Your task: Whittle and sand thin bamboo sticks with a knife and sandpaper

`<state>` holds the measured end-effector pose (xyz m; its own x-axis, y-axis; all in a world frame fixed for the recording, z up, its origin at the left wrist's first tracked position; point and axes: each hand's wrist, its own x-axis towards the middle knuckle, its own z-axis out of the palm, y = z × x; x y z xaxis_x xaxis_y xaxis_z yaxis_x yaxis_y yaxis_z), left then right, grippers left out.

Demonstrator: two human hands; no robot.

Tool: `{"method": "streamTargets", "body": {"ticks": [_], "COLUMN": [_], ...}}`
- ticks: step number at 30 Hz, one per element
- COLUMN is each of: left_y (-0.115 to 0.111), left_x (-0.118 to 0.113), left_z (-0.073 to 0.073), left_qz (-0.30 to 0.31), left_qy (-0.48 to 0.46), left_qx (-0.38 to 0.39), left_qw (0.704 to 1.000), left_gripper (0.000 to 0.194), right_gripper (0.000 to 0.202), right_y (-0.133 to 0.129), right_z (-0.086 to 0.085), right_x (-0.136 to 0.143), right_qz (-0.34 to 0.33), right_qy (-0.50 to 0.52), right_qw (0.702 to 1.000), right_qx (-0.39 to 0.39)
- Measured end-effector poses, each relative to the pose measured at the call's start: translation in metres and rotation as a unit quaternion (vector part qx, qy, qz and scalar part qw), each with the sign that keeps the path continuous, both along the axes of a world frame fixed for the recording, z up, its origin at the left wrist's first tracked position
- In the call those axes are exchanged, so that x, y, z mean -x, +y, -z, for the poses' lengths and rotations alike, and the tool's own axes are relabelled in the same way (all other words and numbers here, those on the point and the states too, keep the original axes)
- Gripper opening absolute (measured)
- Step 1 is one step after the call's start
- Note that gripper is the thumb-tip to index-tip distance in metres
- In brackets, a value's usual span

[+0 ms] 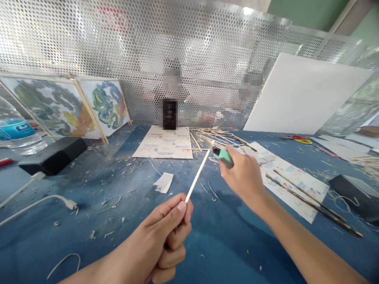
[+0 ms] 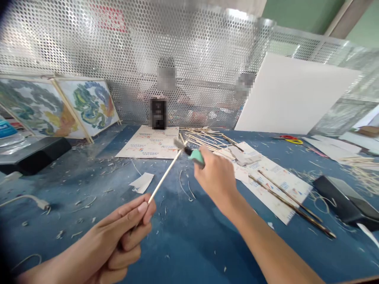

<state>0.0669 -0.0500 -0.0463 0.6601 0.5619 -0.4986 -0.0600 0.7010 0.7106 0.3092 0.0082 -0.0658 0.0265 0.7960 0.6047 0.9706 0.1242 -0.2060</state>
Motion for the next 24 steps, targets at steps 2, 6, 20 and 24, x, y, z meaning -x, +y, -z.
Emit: {"method": "streamTargets", "body": {"ticks": [2,6,20,24], "left_y": [-0.002,0.001,0.007,0.007], "left_x": [0.0,0.001,0.003,0.001], "left_z": [0.002,0.001,0.005,0.007], "left_qz": [0.008,-0.028,-0.1,-0.099], "left_qy": [-0.011,-0.006,-0.068,-0.045], "left_qx": [0.004,-0.013,-0.111,-0.068], "left_qw": [1.0,1.0,0.986,0.992], "left_gripper": [0.034,0.029,0.028,0.03], "right_gripper": [0.005,0.006,0.03,0.011], "right_y": [0.011,0.012,-0.012,-0.02], "right_z": [-0.001,0.0,0.009,0.011], "right_x": [-0.013,-0.013,0.026,0.033], "right_qz": [0.048,0.02,-0.099,-0.215], "right_qy": [0.008,0.04,0.169,0.086], "right_qw": [0.999,0.999,0.981,0.973], "right_qx": [-0.012,-0.03,0.001,0.021]}}
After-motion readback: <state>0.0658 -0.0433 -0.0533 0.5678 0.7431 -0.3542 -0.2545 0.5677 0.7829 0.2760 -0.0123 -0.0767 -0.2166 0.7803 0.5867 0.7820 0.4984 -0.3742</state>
